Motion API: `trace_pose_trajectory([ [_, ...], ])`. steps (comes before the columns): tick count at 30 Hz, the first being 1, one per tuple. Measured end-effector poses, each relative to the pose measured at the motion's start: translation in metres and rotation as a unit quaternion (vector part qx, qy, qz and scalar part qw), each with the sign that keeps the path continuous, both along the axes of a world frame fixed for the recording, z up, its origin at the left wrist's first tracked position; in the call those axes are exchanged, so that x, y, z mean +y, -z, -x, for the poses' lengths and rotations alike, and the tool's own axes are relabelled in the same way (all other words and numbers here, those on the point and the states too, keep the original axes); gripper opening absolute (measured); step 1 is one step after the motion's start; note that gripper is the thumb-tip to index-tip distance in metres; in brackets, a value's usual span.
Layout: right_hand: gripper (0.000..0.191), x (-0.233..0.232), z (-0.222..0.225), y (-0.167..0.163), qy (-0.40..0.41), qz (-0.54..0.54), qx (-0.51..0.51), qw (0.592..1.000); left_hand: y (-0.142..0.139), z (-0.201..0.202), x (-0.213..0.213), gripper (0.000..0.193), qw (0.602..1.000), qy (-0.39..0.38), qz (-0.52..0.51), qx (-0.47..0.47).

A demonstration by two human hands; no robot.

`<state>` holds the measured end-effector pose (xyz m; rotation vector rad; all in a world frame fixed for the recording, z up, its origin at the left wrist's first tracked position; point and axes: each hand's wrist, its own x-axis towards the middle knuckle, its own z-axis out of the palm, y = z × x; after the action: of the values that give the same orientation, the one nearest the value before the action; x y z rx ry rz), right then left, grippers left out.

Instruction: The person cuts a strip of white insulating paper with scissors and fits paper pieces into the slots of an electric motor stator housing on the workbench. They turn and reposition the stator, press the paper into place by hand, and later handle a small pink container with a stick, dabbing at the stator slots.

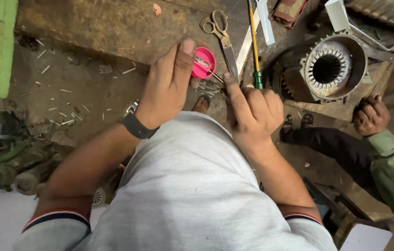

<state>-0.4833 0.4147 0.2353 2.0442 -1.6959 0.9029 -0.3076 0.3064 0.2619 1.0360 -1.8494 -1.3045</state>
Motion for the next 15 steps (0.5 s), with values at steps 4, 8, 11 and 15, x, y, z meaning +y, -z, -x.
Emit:
trace_pose_trajectory([
  [4,0.022,0.003,0.003,0.008,-0.015,-0.129,-0.262,0.956,0.003,-0.005,-0.006,0.054,0.995,0.071,0.019,0.065],
  [8,0.02,-0.005,0.013,0.014,-0.045,-0.353,-0.706,0.612,0.006,-0.011,-0.015,0.054,0.984,0.134,0.08,0.092],
  [11,0.021,-0.007,0.014,0.012,-0.051,-0.202,-0.4,0.892,0.009,0.0,-0.012,0.054,0.999,0.033,0.0,0.011],
  [15,0.027,-0.005,0.007,0.006,-0.015,-0.036,-0.038,0.998,0.01,0.006,-0.002,0.055,0.999,-0.013,-0.011,0.029],
])
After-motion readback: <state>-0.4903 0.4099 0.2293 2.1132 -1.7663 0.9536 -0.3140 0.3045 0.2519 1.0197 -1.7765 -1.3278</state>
